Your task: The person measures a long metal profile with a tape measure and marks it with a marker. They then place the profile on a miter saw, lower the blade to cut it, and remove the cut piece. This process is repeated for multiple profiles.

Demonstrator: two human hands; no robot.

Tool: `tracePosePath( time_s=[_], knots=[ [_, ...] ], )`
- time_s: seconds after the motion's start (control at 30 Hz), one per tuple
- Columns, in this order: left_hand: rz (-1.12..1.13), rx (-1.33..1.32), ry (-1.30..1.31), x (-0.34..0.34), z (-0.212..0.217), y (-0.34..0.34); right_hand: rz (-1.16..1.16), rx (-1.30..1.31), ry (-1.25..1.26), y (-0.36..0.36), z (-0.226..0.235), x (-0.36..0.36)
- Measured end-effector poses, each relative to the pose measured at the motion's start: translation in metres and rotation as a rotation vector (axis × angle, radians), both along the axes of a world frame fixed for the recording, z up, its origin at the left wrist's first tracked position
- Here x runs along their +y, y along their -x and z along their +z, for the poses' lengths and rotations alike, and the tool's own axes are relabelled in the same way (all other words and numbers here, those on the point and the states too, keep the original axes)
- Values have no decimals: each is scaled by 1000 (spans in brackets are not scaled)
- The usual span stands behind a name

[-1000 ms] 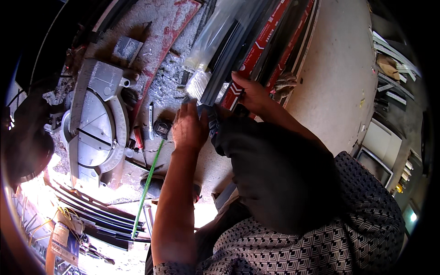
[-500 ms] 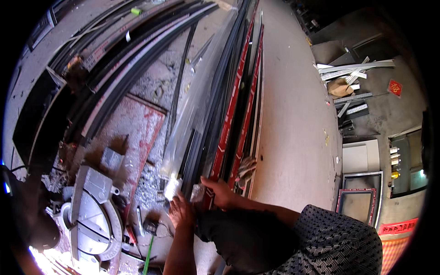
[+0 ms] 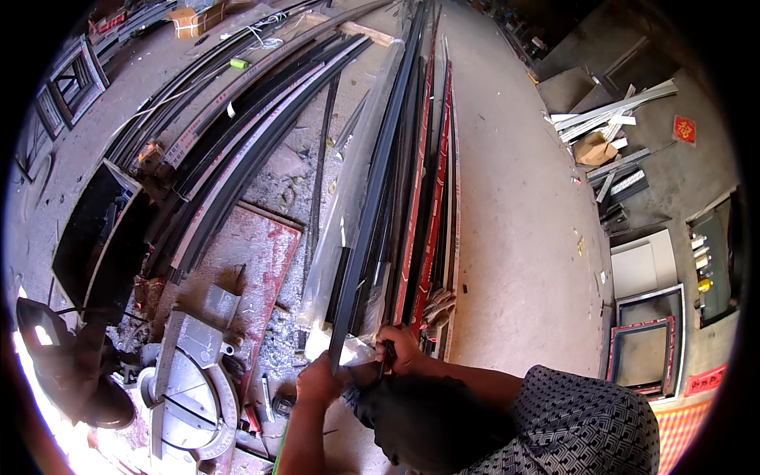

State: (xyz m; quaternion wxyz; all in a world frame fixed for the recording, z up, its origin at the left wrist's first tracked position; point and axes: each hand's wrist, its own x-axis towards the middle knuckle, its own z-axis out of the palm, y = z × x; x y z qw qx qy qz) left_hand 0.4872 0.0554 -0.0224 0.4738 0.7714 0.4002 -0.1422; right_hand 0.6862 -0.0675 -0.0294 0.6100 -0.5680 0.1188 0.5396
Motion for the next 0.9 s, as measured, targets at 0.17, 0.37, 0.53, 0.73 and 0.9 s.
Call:
tracePosePath(
  time_s=[0.17,0.37,0.53,0.73,0.9],
  knots=[
    [-46,-222,-8,8,9,18,-30,87,-81,1,21,8],
    [257,-423,534,9,25,32,-52,137,-100,2,18,13],
    [333,-512,694,11,37,36,-28,210,-173,4,25,23],
    [558,-566,833,13,22,55,17,196,-169,5,31,28],
    [511,-516,962,16,28,57,93,151,-177,10,36,42]
  ],
)
